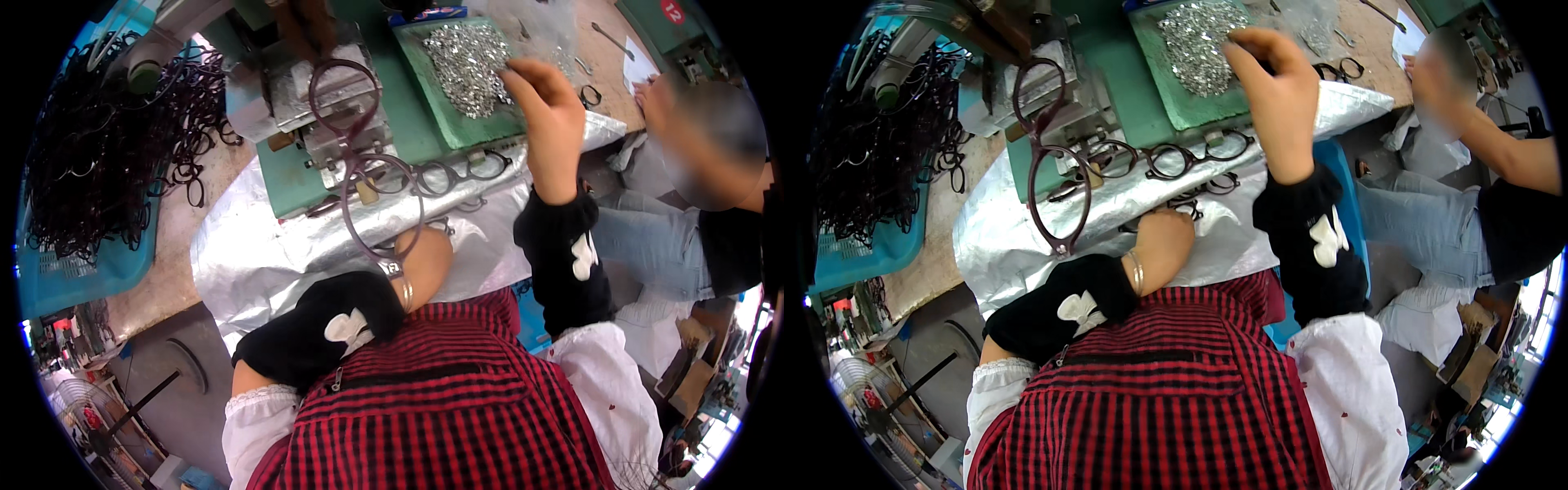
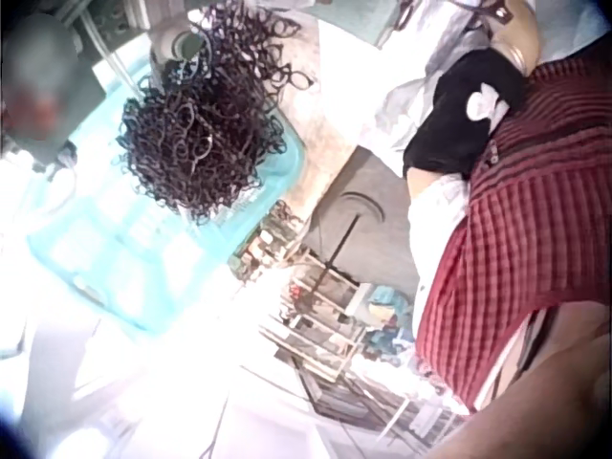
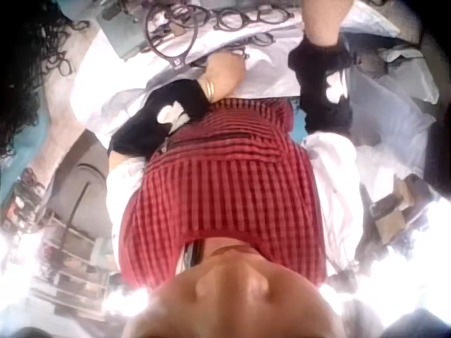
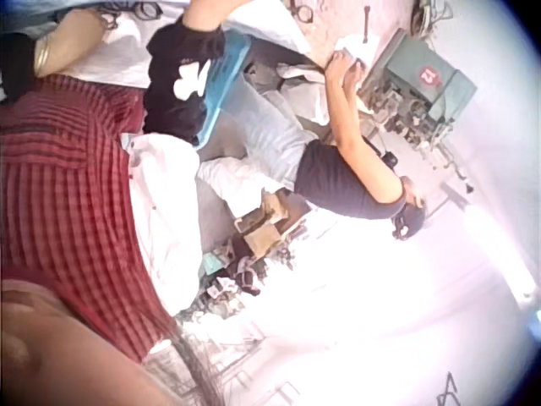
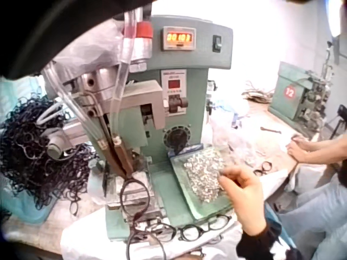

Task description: The person assembles eyeglasses by inserting small metal components into black frames using a press machine. They repeatedly pick frames from a basket, place them in the machine, add metal parts, and operate the press. Finished frames are placed on the table.

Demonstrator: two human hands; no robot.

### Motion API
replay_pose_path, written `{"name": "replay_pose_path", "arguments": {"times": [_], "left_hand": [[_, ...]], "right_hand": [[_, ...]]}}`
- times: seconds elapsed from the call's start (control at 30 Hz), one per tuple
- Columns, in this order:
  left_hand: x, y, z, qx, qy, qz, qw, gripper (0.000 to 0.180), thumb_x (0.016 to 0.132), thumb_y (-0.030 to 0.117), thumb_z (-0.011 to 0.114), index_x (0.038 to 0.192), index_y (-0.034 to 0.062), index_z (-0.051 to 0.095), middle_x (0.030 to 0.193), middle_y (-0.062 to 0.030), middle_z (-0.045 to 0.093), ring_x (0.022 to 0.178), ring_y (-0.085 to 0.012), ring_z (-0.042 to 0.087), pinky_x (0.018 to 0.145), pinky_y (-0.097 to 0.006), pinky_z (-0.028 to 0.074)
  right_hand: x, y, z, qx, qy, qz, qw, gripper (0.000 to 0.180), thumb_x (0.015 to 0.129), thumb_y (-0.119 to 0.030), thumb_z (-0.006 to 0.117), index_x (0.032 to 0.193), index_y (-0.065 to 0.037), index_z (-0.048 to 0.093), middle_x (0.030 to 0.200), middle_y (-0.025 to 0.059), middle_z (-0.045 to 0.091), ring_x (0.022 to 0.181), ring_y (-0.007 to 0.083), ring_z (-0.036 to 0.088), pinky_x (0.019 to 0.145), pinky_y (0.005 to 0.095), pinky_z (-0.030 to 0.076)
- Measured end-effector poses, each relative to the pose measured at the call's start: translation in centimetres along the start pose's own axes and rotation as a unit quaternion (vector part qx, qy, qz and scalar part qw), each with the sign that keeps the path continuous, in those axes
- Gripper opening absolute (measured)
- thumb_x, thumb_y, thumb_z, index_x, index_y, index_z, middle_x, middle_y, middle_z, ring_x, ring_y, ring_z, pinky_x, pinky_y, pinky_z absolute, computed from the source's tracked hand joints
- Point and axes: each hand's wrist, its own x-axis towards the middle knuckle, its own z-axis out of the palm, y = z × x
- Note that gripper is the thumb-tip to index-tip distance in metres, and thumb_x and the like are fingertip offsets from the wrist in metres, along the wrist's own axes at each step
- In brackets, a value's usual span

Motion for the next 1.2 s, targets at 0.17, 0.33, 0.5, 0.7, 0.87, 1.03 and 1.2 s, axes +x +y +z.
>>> {"name": "replay_pose_path", "arguments": {"times": [0.17, 0.33, 0.5, 0.7, 0.87, 1.03, 1.2], "left_hand": [[-6.8, -4.9, -8.8, -0.175, 0.042, 0.125, 0.976, 0.013, 0.077, 0.012, 0.064, 0.089, 0.0098, 0.069, 0.093, -0.0088, 0.061, 0.09, -0.0283, 0.061, 0.074, -0.041, 0.05], [-10.9, -9.5, -19.3, -0.236, -0.02, 0.06, 0.97, 0.018, 0.083, 0.008, 0.063, 0.101, 0.0066, 0.062, 0.083, -0.0123, 0.063, 0.083, -0.0352, 0.063, 0.07, -0.044, 0.049], [-13.9, -12.2, -22.2, -0.336, -0.031, 0.083, 0.938, 0.016, 0.082, 0.009, 0.065, 0.098, 0.0091, 0.064, 0.09, -0.011, 0.066, 0.091, -0.0337, 0.063, 0.076, -0.043, 0.05], [-14.5, -13.6, -21.6, -0.439, 0.341, 0.057, 0.829, 0.018, 0.075, -0.002, 0.066, 0.092, 0.0039, 0.061, 0.096, -0.0137, 0.069, 0.083, -0.0262, 0.065, 0.077, -0.037, 0.052], [-9.8, -14.4, -27.5, -0.392, 0.612, 0.106, 0.679, 0.016, 0.095, 0.005, 0.058, 0.109, -0.0004, 0.052, 0.102, -0.0171, 0.065, 0.081, -0.0223, 0.063, 0.072, -0.036, 0.057], [-7.5, -15.2, -28.3, -0.426, 0.62, 0.067, 0.655, 0.01, 0.095, 0.002, 0.056, 0.104, 0.0, 0.051, 0.1, -0.0174, 0.065, 0.081, -0.026, 0.066, 0.074, -0.037, 0.058], [-7.0, -13.5, -24.3, -0.127, 0.504, 0.218, 0.826, 0.024, 0.067, -0.001, 0.071, 0.089, 0.0044, 0.069, 0.111, -0.0149, 0.072, 0.062, -0.0235, 0.057, 0.056, -0.029, 0.049]], "right_hand": [[-1.7, -2.4, -0.5, -0.168, -0.009, -0.079, 0.983, 0.011, 0.081, -0.001, 0.07, 0.092, 0.001, 0.071, 0.09, 0.0077, 0.071, 0.086, 0.0174, 0.066, 0.081, 0.0281, 0.05], [0.4, -7.8, 5.3, -0.021, -0.139, -0.099, 0.985, 0.012, 0.078, 0.001, 0.069, 0.089, -0.001, 0.072, 0.089, 0.0079, 0.07, 0.089, 0.0186, 0.066, 0.082, 0.029, 0.05], [1.3, -8.4, 10.6, 0.09, -0.152, 0.033, 0.984, 0.042, 0.077, -0.002, 0.073, 0.115, 0.004, 0.059, 0.088, 0.0046, 0.065, 0.087, 0.0124, 0.062, 0.082, 0.0263, 0.048], [0.3, -7.6, 11.3, 0.165, -0.101, 0.033, 0.981, 0.045, 0.078, 0.002, 0.071, 0.121, 0.003, 0.059, 0.086, 0.0031, 0.064, 0.086, 0.0093, 0.061, 0.083, 0.0234, 0.047], [0.4, -10.0, 11.6, 0.271, -0.15, 0.125, 0.943, 0.045, 0.081, 0.005, 0.07, 0.124, 0.002, 0.057, 0.088, 0.0012, 0.066, 0.084, 0.0068, 0.061, 0.079, 0.0216, 0.047], [-0.8, -12.3, 11.6, 0.265, -0.126, 0.112, 0.949, 0.044, 0.082, 0.006, 0.066, 0.125, 0.004, 0.055, 0.1, 0.0056, 0.068, 0.094, 0.0106, 0.063, 0.085, 0.0248, 0.048], [0.8, -11.0, 8.2, 0.009, -0.19, -0.056, 0.98, 0.041, 0.083, -0.001, 0.066, 0.123, -0.001, 0.062, 0.111, 0.0094, 0.069, 0.106, 0.0183, 0.063, 0.096, 0.0308, 0.047]]}}
